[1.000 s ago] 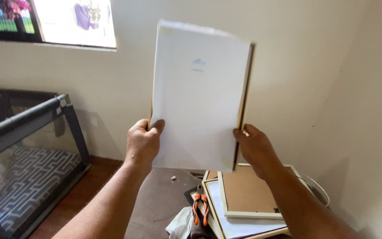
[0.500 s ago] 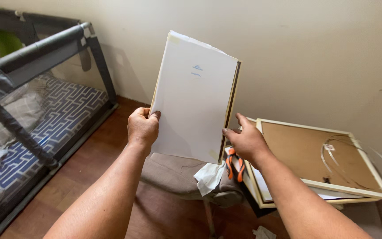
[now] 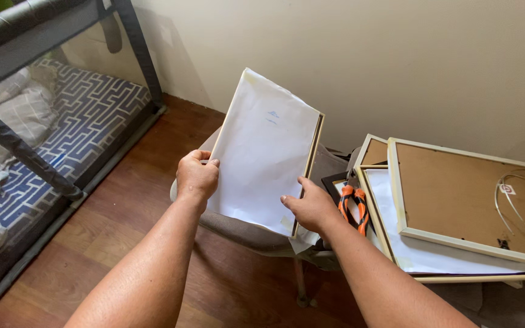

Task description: The person uses pliers to remove a hanging wire from the back of a picture frame, then wipes the frame's front and back surfaces with a tissue. The frames are handled one at a time on a chair in a room with a baby playpen visible.

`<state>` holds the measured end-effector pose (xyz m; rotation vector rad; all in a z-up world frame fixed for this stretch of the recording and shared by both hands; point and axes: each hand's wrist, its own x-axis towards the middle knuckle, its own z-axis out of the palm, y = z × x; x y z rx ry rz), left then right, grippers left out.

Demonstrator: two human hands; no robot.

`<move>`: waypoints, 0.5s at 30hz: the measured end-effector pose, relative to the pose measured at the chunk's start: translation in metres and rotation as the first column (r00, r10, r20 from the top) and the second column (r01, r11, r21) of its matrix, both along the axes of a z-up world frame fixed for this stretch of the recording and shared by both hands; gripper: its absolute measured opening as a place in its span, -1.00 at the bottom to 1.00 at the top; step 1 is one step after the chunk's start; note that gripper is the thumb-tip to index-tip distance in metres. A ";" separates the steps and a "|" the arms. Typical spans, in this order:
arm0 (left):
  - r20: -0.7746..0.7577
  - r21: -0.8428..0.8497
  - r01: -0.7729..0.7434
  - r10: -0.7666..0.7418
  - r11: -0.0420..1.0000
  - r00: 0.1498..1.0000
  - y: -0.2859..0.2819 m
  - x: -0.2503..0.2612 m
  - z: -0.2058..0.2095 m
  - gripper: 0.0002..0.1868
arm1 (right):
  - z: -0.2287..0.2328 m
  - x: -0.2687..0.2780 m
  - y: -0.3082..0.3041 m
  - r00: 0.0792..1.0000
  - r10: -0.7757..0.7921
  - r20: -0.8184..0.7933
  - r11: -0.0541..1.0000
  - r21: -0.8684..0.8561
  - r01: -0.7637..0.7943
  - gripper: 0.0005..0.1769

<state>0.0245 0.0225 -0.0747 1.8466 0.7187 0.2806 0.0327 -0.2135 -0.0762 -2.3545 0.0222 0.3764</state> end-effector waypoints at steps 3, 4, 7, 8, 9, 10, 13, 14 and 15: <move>0.000 -0.005 0.033 -0.033 0.999 0.999 0.002 0.011 -0.021 -0.69 | -0.021 0.010 0.002 0.999 -0.011 -0.037 0.997 -0.071 0.009 -0.03; 0.017 -0.029 0.040 -0.040 0.999 0.999 0.003 0.015 -0.029 -0.68 | -0.029 0.014 0.001 0.999 0.000 -0.039 0.996 -0.084 -0.003 -0.03; 0.027 0.003 0.077 -0.077 0.997 0.997 0.007 0.029 -0.051 -0.62 | -0.053 0.022 0.002 0.997 0.031 -0.065 0.992 -0.119 -0.038 -0.03; 0.024 0.033 0.091 -0.092 0.995 0.996 0.010 0.033 -0.057 -0.58 | -0.060 0.023 0.004 0.996 0.039 -0.084 0.991 -0.124 -0.049 -0.03; -0.028 0.090 0.111 -0.109 0.990 0.994 0.012 0.034 -0.064 -0.57 | -0.067 0.023 0.005 0.994 0.046 -0.103 0.990 -0.130 -0.059 -0.03; -0.078 0.146 0.135 -0.125 0.980 0.989 0.014 0.036 -0.069 -0.56 | -0.072 0.023 0.006 0.993 0.084 -0.077 0.987 -0.131 -0.094 -0.02; -0.097 0.199 0.239 -0.224 0.950 0.970 0.020 0.040 -0.082 -0.45 | -0.080 0.024 0.006 0.989 0.147 -0.031 0.977 -0.153 -0.150 -0.01; -0.083 0.197 0.279 -0.268 0.940 0.960 0.020 0.041 -0.086 -0.40 | -0.082 0.025 0.006 0.990 0.134 -0.045 0.976 -0.168 -0.140 -0.02; -0.153 0.227 0.326 -0.297 0.918 0.943 0.020 0.042 -0.088 -0.37 | -0.082 0.027 0.006 0.991 0.121 -0.059 0.974 -0.183 -0.130 -0.03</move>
